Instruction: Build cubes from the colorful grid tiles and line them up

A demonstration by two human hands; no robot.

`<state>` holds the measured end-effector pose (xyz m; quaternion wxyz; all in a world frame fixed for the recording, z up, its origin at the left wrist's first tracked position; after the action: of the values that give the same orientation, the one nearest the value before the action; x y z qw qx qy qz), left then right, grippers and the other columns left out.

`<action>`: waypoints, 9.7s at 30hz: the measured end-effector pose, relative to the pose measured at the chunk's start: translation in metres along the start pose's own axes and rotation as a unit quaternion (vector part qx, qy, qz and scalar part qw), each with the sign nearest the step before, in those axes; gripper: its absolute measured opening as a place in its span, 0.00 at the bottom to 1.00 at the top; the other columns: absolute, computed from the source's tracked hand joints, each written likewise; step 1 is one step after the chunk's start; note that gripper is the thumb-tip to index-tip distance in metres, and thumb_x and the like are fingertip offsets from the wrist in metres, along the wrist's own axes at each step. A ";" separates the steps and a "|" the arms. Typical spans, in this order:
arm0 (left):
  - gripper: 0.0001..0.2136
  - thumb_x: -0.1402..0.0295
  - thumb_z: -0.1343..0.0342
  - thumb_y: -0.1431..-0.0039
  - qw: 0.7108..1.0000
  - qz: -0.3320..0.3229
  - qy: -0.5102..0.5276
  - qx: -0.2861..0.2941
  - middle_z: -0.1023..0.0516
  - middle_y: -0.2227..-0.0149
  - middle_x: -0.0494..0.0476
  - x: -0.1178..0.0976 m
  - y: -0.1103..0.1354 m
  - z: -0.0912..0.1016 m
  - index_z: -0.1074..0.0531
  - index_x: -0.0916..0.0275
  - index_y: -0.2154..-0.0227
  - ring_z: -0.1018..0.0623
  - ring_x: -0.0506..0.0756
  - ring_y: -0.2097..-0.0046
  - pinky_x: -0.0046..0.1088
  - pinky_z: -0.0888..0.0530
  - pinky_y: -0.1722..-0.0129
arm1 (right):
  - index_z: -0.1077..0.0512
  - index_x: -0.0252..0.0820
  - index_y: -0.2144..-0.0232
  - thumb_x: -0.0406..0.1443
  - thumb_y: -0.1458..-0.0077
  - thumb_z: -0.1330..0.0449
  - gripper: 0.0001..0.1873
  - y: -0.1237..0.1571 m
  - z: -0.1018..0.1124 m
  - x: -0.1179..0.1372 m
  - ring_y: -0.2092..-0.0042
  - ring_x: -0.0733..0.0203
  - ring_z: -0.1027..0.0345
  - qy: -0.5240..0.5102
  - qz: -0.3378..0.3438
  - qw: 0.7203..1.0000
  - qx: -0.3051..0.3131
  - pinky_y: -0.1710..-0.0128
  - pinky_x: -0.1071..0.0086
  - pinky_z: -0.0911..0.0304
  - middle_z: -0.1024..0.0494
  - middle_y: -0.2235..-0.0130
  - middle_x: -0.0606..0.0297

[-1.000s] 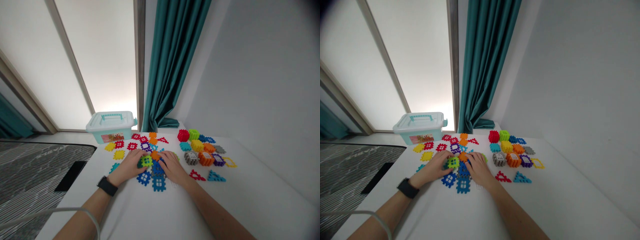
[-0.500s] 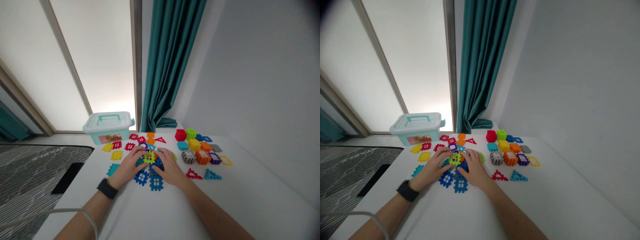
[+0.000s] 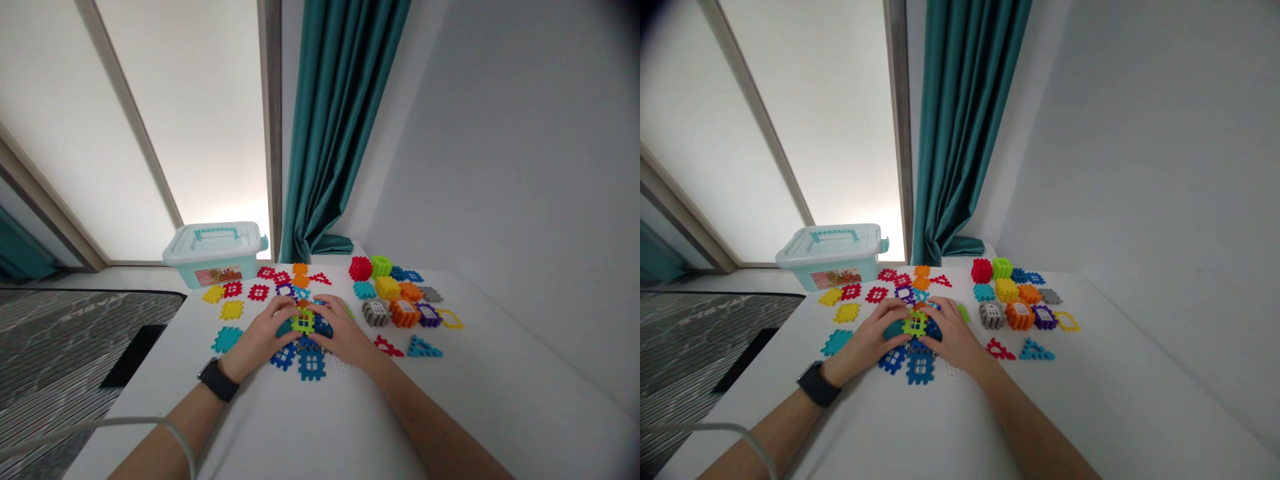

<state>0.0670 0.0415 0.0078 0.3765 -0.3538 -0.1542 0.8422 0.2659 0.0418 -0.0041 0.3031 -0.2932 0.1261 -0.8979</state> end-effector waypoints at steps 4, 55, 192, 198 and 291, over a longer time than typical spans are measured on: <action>0.15 0.69 0.39 0.37 1.000 -0.008 0.004 -0.014 0.31 0.45 0.60 0.000 0.000 0.000 0.30 0.55 0.49 0.27 0.59 0.43 0.43 0.26 0.41 | 0.34 0.46 0.42 0.37 0.43 0.36 0.27 0.001 -0.002 -0.003 0.36 0.46 0.43 -0.002 -0.002 1.000 -0.016 0.37 0.47 0.42 0.37 0.38 0.51; 0.05 0.69 0.46 0.35 0.999 0.032 -0.016 -0.008 0.29 0.52 0.60 0.013 -0.002 0.009 0.25 0.59 0.63 0.26 0.59 0.49 0.40 0.26 0.46 | 0.32 0.49 0.45 0.36 0.50 0.31 0.30 0.001 -0.002 0.008 0.37 0.45 0.42 -0.011 -0.018 1.000 0.003 0.37 0.47 0.42 0.36 0.39 0.55; 0.23 0.62 0.33 0.45 0.993 -0.020 -0.117 -0.015 0.30 0.46 0.65 0.002 -0.001 0.011 0.28 0.58 0.47 0.29 0.66 0.44 0.49 0.30 0.43 | 0.34 0.47 0.45 0.34 0.47 0.33 0.27 0.003 0.007 0.016 0.40 0.44 0.39 -0.013 0.014 0.996 -0.083 0.40 0.45 0.38 0.34 0.43 0.53; 0.25 0.62 0.33 0.45 0.993 -0.007 -0.116 -0.006 0.30 0.45 0.65 0.003 -0.001 0.009 0.29 0.56 0.45 0.30 0.66 0.43 0.50 0.30 0.43 | 0.34 0.48 0.46 0.32 0.48 0.34 0.27 0.001 0.008 0.020 0.41 0.45 0.38 -0.024 0.019 0.996 -0.082 0.40 0.46 0.37 0.33 0.44 0.53; 0.10 0.62 0.46 0.34 0.994 -0.006 -0.059 0.090 0.23 0.55 0.57 -0.016 -0.210 -0.099 0.25 0.57 0.56 0.24 0.60 0.51 0.40 0.29 0.50 | 0.26 0.46 0.58 0.38 0.44 0.36 0.10 0.001 0.173 -0.231 0.46 0.48 0.31 0.105 -0.101 0.982 -0.119 0.42 0.49 0.40 0.21 0.50 0.58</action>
<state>0.2554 0.1695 0.0564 0.4023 -0.2670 -0.1018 0.8698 0.5191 0.1753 0.0292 0.1592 -0.2426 0.2328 -0.9282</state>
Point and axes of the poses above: each hand's wrist, its own y-axis away from the middle knuckle, its own z-axis out of the back of the hand, x = y × z, the point moved 4 cm from there along -y, towards the middle knuckle
